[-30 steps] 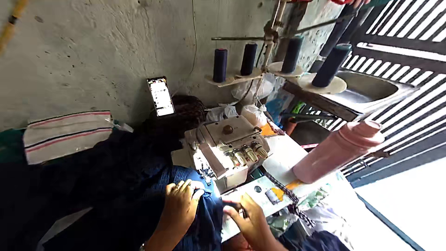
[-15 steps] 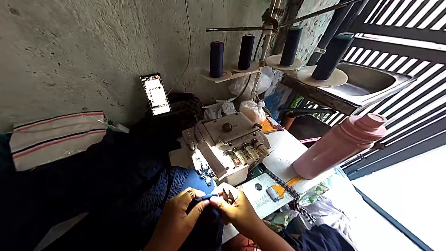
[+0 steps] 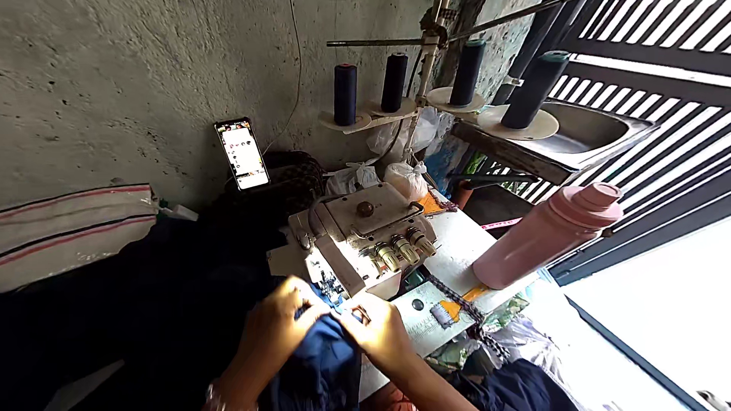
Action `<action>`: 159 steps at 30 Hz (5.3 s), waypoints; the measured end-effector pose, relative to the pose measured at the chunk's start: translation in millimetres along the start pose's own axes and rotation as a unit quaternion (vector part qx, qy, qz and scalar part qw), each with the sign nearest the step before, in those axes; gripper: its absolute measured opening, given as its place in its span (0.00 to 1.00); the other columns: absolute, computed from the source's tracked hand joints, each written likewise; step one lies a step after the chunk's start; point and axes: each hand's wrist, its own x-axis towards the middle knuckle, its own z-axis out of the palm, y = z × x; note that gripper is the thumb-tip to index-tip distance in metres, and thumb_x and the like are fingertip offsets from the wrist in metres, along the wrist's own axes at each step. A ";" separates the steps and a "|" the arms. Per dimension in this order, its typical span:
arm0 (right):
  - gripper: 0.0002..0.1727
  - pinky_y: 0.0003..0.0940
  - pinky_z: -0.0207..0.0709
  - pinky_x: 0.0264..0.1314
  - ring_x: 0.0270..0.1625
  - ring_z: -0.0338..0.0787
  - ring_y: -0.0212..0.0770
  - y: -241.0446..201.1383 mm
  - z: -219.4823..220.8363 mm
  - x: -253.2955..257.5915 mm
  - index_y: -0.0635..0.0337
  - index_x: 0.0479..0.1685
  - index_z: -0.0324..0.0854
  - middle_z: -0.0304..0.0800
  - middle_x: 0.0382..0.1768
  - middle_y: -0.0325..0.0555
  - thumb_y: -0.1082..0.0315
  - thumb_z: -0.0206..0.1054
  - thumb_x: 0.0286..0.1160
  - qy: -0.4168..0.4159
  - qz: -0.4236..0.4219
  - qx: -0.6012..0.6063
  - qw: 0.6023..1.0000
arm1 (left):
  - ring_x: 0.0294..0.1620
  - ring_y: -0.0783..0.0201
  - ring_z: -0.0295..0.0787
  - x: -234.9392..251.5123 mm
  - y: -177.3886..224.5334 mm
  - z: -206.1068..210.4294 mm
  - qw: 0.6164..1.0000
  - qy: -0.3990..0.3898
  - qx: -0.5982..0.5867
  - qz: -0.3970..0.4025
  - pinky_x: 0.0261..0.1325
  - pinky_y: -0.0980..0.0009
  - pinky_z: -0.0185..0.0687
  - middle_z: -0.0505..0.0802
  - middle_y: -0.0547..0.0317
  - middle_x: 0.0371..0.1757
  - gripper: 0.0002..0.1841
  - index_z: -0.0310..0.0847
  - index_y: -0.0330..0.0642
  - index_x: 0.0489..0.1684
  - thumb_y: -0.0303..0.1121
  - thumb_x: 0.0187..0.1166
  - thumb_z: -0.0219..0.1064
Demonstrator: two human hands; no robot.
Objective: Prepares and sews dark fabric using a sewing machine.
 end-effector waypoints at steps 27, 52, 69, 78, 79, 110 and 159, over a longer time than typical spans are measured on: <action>0.04 0.10 0.74 0.33 0.31 0.83 0.17 17.6 -8.7 -14.7 0.59 0.27 0.86 0.92 0.33 0.36 0.70 0.75 0.63 0.042 -0.029 0.116 0.992 | 0.32 0.64 0.90 -30.7 41.8 26.6 0.992 0.066 0.075 -0.078 0.22 0.69 0.77 0.91 0.55 0.39 0.16 0.85 0.43 0.27 0.45 0.75 0.65; 0.07 0.07 0.68 0.30 0.25 0.75 0.13 20.8 8.3 -13.4 0.60 0.37 0.93 0.85 0.23 0.31 0.68 0.73 0.64 0.073 -0.002 0.102 0.992 | 0.33 0.54 0.87 -16.4 39.8 28.0 0.982 0.056 0.136 -0.119 0.38 0.58 0.75 0.91 0.55 0.28 0.14 0.88 0.42 0.24 0.44 0.65 0.64; 0.07 0.15 0.67 0.24 0.20 0.74 0.20 13.9 11.9 -1.9 0.58 0.34 0.89 0.80 0.18 0.32 0.66 0.71 0.62 0.088 0.033 0.037 0.995 | 0.74 0.21 0.71 2.4 12.2 29.6 0.983 -0.006 0.118 -0.138 0.70 0.27 0.56 0.84 0.23 0.66 0.29 0.88 0.29 0.46 0.52 0.66 0.60; 0.06 0.18 0.65 0.22 0.20 0.72 0.22 13.1 14.0 2.1 0.58 0.29 0.84 0.76 0.17 0.32 0.65 0.70 0.63 0.084 0.057 0.018 0.995 | 0.79 0.19 0.66 6.2 9.5 28.0 0.981 -0.027 0.114 -0.151 0.73 0.21 0.47 0.82 0.21 0.69 0.34 0.86 0.26 0.53 0.53 0.68 0.58; 0.06 0.18 0.65 0.23 0.20 0.73 0.22 12.6 14.0 3.3 0.58 0.28 0.83 0.76 0.17 0.32 0.65 0.70 0.63 0.084 0.058 0.016 0.995 | 0.79 0.19 0.66 7.1 8.6 27.8 0.981 -0.029 0.115 -0.152 0.73 0.20 0.46 0.82 0.22 0.69 0.34 0.86 0.26 0.54 0.53 0.68 0.58; 0.22 0.20 0.78 0.36 0.32 0.79 0.17 81.7 -162.2 103.1 0.68 0.64 0.76 0.84 0.47 0.34 0.56 0.52 0.93 0.122 0.143 -0.096 0.978 | 0.55 0.44 0.88 19.2 -15.5 10.7 0.989 -0.029 -0.075 -0.126 0.60 0.31 0.68 0.93 0.44 0.47 0.17 0.86 0.37 0.54 0.41 0.77 0.69; 0.44 0.31 0.83 0.35 0.33 0.86 0.31 160.0 -226.1 43.1 0.73 0.72 0.70 0.87 0.51 0.54 0.56 0.84 0.56 0.288 0.137 -0.063 0.946 | 0.70 0.21 0.76 28.8 -38.3 25.3 0.996 0.016 0.055 -0.065 0.76 0.29 0.56 0.86 0.21 0.62 0.32 0.85 0.22 0.50 0.51 0.70 0.63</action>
